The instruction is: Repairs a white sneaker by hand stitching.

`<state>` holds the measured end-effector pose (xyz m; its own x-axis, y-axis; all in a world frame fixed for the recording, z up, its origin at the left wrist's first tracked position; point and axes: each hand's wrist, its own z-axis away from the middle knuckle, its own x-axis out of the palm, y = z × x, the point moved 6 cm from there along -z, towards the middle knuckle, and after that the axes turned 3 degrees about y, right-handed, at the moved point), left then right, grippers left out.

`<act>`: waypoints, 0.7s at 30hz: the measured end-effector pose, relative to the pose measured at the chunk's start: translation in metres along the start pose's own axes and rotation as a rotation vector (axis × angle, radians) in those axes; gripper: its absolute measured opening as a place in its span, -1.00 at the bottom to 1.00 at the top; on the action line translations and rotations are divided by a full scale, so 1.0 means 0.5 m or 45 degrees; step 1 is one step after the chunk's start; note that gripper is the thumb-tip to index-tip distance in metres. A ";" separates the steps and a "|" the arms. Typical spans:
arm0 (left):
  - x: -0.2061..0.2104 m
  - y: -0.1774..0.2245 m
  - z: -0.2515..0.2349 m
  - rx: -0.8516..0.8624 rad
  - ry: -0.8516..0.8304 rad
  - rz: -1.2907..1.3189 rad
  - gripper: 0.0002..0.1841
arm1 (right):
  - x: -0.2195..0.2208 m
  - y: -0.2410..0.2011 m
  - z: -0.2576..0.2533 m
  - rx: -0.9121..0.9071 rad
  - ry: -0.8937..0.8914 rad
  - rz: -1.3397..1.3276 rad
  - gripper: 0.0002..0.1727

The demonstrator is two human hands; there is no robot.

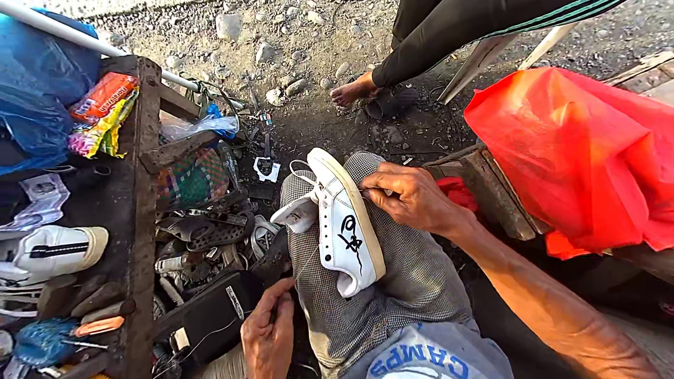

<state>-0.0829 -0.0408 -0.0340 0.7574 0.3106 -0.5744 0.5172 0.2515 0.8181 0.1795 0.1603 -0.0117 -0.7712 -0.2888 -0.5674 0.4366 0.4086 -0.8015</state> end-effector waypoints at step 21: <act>0.168 0.170 -0.161 0.250 -0.514 0.660 -0.69 | -0.052 0.015 0.053 0.142 0.200 -0.317 -0.68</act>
<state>-0.0076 0.0804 -0.0151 0.9961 -0.0295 -0.0825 0.0820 -0.0202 0.9964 0.2154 0.1478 -0.0080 -0.9192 -0.2275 -0.3216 0.2665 0.2420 -0.9330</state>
